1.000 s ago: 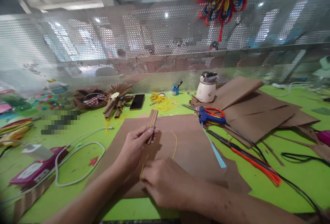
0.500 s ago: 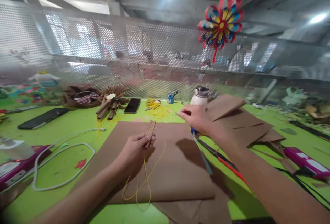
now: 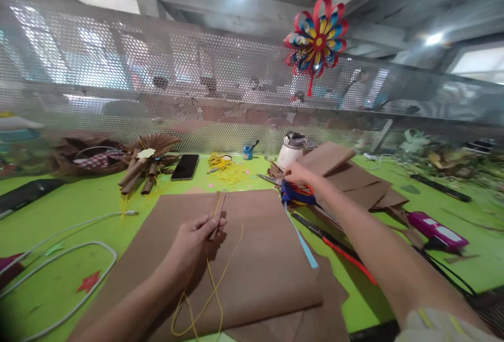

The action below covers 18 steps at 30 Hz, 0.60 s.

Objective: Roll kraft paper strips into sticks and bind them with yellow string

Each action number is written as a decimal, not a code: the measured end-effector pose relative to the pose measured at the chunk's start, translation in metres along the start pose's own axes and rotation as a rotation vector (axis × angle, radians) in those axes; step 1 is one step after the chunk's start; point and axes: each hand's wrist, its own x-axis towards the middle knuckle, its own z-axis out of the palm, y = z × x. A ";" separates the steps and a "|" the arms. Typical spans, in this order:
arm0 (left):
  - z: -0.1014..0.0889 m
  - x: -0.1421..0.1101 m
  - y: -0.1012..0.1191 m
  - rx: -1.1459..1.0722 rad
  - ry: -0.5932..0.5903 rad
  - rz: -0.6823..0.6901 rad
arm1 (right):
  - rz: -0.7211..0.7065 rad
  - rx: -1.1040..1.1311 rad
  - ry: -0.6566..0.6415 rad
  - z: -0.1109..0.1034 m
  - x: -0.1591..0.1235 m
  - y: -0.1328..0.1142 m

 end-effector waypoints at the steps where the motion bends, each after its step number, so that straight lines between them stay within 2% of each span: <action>1: -0.001 0.000 -0.001 0.011 -0.004 0.010 | 0.002 -0.030 -0.041 0.001 -0.008 0.004; 4: -0.001 0.000 -0.002 0.019 -0.015 0.029 | 0.023 -0.132 -0.157 0.009 -0.031 0.011; 6: 0.001 -0.002 0.001 0.012 -0.021 0.012 | 0.027 -0.196 -0.186 0.020 -0.043 0.013; 9: 0.005 -0.007 0.008 0.000 0.003 -0.016 | 0.038 -0.273 -0.142 0.036 -0.053 0.010; 11: 0.008 -0.011 0.012 -0.009 0.024 -0.008 | 0.043 -0.295 -0.079 0.040 -0.057 0.008; 14: 0.012 -0.016 0.017 -0.014 0.026 0.015 | 0.066 -0.284 0.042 0.029 -0.064 0.009; 18: 0.013 -0.018 0.017 -0.020 0.026 0.033 | 0.118 -0.196 0.224 -0.005 -0.074 0.015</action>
